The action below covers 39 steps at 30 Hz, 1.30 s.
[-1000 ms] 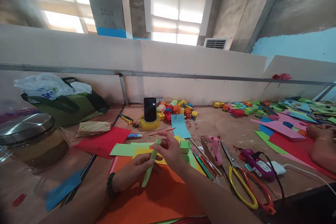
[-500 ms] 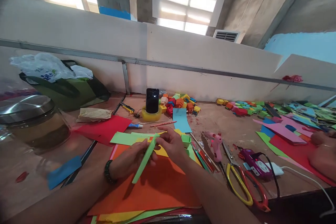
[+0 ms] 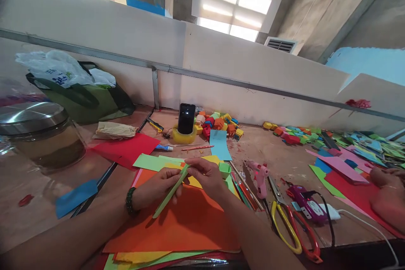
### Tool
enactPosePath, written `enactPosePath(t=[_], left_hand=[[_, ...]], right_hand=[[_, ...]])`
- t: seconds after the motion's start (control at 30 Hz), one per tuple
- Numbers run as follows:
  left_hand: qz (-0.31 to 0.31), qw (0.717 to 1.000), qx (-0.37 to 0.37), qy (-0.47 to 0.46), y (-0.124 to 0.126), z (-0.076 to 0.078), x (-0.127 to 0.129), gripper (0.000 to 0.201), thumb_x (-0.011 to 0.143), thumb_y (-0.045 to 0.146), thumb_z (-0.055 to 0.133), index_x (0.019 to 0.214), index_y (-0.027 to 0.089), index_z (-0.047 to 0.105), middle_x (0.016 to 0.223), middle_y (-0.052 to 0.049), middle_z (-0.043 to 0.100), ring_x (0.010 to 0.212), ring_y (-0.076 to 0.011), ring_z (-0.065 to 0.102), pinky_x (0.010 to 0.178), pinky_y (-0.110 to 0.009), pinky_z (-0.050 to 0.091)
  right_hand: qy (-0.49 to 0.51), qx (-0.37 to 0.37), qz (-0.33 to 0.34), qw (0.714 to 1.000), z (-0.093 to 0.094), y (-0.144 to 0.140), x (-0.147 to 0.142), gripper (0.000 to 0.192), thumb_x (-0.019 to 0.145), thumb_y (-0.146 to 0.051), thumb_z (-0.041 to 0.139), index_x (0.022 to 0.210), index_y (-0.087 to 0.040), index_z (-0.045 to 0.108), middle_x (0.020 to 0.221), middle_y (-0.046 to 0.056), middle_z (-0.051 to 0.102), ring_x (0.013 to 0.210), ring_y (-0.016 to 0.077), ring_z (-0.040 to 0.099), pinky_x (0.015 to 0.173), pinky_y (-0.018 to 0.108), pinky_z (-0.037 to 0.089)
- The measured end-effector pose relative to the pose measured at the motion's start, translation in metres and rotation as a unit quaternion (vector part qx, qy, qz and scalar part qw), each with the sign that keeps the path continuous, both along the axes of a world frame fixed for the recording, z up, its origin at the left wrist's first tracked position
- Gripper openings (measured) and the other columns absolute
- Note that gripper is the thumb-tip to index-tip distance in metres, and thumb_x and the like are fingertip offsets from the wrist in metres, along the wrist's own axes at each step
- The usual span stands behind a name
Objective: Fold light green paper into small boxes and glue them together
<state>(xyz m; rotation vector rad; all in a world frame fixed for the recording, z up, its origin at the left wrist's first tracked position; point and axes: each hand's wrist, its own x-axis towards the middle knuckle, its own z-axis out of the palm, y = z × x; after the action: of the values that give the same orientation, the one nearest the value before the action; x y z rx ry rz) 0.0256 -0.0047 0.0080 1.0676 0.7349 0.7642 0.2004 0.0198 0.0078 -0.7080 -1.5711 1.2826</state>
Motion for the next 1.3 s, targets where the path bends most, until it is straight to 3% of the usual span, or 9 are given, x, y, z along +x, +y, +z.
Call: enactPosePath(t=[0.17, 0.43, 0.57, 0.7, 0.87, 0.93, 1.3], left_hand=[[-0.021, 0.999, 0.012, 0.037, -0.002, 0.000, 0.000, 0.055, 0.067, 0.068, 0.064, 0.076, 0.015, 0.057, 0.053, 0.001, 0.060, 0.040, -0.0092, 0.056, 0.040, -0.018, 0.040], [-0.045, 0.997, 0.005, 0.058, -0.005, 0.009, -0.002, 0.052, 0.068, 0.067, 0.062, 0.074, 0.016, 0.057, 0.050, 0.003, 0.056, 0.039, -0.0086, 0.052, 0.042, -0.019, 0.042], [-0.042, 0.998, 0.007, 0.055, -0.005, 0.008, -0.001, 0.061, 0.065, 0.075, 0.059, 0.077, 0.015, 0.057, 0.054, 0.000, 0.060, 0.042, -0.0110, 0.057, 0.045, -0.021, 0.044], [-0.025, 0.997, 0.029, 0.069, -0.004, 0.006, 0.001, 0.061, 0.064, 0.076, 0.059, 0.072, 0.016, 0.053, 0.052, 0.001, 0.058, 0.040, -0.0099, 0.053, 0.043, -0.021, 0.042], [0.063, 0.985, 0.127, 0.097, -0.002, 0.004, 0.002, 0.054, 0.071, 0.070, 0.057, 0.067, 0.016, 0.053, 0.052, 0.002, 0.055, 0.043, -0.0087, 0.051, 0.044, -0.020, 0.040], [0.071, 0.982, 0.140, 0.106, -0.001, 0.002, 0.003, 0.054, 0.072, 0.070, 0.056, 0.065, 0.017, 0.051, 0.053, 0.001, 0.056, 0.044, -0.0091, 0.052, 0.044, -0.020, 0.040], [0.038, 0.995, 0.057, 0.067, -0.002, 0.003, -0.002, 0.060, 0.065, 0.072, 0.062, 0.075, 0.013, 0.061, 0.061, -0.005, 0.065, 0.046, -0.0127, 0.058, 0.044, -0.021, 0.042]], right_hand=[[-0.020, 0.008, 0.003, 1.000, -0.002, 0.000, 0.002, 0.032, 0.079, -0.038, 0.071, 0.107, -0.024, 0.065, 0.074, -0.001, 0.067, 0.068, 0.0135, 0.063, 0.066, 0.030, 0.052], [-0.107, 0.042, 0.008, 0.993, 0.007, 0.002, 0.008, 0.028, 0.078, -0.045, 0.070, 0.088, -0.019, 0.066, 0.078, 0.002, 0.066, 0.068, 0.0122, 0.061, 0.066, 0.027, 0.053], [-0.120, 0.052, 0.016, 0.991, 0.004, 0.004, 0.008, 0.032, 0.079, -0.046, 0.069, 0.095, -0.019, 0.066, 0.075, 0.001, 0.065, 0.066, 0.0118, 0.060, 0.064, 0.027, 0.051], [-0.116, 0.050, 0.033, 0.991, 0.002, 0.004, 0.007, 0.034, 0.079, -0.046, 0.069, 0.100, -0.019, 0.066, 0.078, 0.002, 0.066, 0.068, 0.0129, 0.062, 0.065, 0.028, 0.051], [-0.077, 0.019, 0.030, 0.996, 0.004, 0.003, 0.007, 0.038, 0.078, -0.045, 0.070, 0.106, -0.020, 0.062, 0.082, 0.002, 0.064, 0.073, 0.0139, 0.063, 0.070, 0.030, 0.053], [-0.064, 0.000, 0.029, 0.998, 0.003, 0.003, 0.007, 0.037, 0.079, -0.044, 0.069, 0.106, -0.020, 0.060, 0.081, 0.001, 0.063, 0.072, 0.0135, 0.064, 0.070, 0.030, 0.054], [-0.038, -0.063, 0.016, 0.997, 0.005, 0.004, 0.004, 0.030, 0.077, -0.037, 0.070, 0.099, -0.019, 0.061, 0.074, 0.000, 0.064, 0.067, 0.0128, 0.063, 0.068, 0.032, 0.058]])
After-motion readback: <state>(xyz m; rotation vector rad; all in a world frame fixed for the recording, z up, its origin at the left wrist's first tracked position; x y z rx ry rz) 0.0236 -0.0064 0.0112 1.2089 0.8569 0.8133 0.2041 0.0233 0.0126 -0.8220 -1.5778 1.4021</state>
